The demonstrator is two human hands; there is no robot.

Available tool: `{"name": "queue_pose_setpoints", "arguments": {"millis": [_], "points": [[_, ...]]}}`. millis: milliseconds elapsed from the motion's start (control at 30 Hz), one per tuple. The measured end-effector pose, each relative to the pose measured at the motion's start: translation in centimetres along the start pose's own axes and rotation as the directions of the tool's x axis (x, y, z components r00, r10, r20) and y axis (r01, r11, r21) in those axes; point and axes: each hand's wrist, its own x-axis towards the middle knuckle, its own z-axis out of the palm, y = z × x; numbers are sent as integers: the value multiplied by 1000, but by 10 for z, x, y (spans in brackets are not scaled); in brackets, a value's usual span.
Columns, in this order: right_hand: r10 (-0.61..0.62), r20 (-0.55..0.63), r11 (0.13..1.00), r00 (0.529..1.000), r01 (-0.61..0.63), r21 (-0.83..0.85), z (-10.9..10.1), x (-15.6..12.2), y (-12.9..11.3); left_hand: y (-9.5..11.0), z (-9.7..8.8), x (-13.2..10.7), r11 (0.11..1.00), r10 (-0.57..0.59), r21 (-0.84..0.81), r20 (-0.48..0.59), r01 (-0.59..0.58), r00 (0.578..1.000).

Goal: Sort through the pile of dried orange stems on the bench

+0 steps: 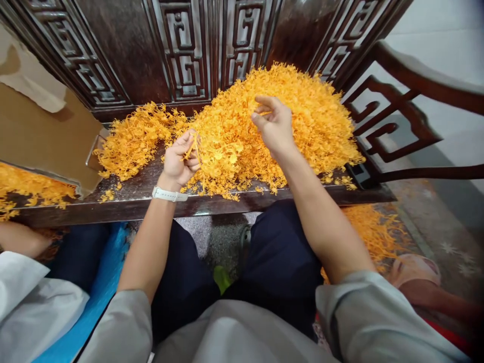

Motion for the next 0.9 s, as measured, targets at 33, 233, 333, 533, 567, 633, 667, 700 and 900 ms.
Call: {"name": "queue_pose_setpoints", "arguments": {"millis": [33,233,333,533,567,633,667,700,900], "points": [[-13,15,1000,1000,14,-21,0,-5,-11,1,-1,1,1000,-6,-3,-14,6,1000],[-204,383,975,901,152,160,-5,-28,-84,-7,0,6,998,-14,69,43,11,999],[-282,506,956,815,197,215,-3,-33,-95,-13,5,3,989,-29,147,113,12,993],[-22,210,984,978,-16,178,15,-25,-73,-27,26,-5,990,-103,114,150,86,983],[11,173,985,985,-41,170,19,-23,-67,-31,30,-4,992,-101,86,139,90,985],[48,111,984,993,-66,167,26,-15,-51,-39,34,-3,994,-106,50,133,100,985],[60,74,982,995,-72,177,28,-9,-42,-43,36,-3,993,-113,43,140,108,984],[79,26,977,997,-83,197,27,-2,-32,-46,36,-3,992,-124,44,155,118,980],[167,-224,970,960,-119,213,-6,27,22,-39,24,-12,995,-95,47,176,88,980]]}}
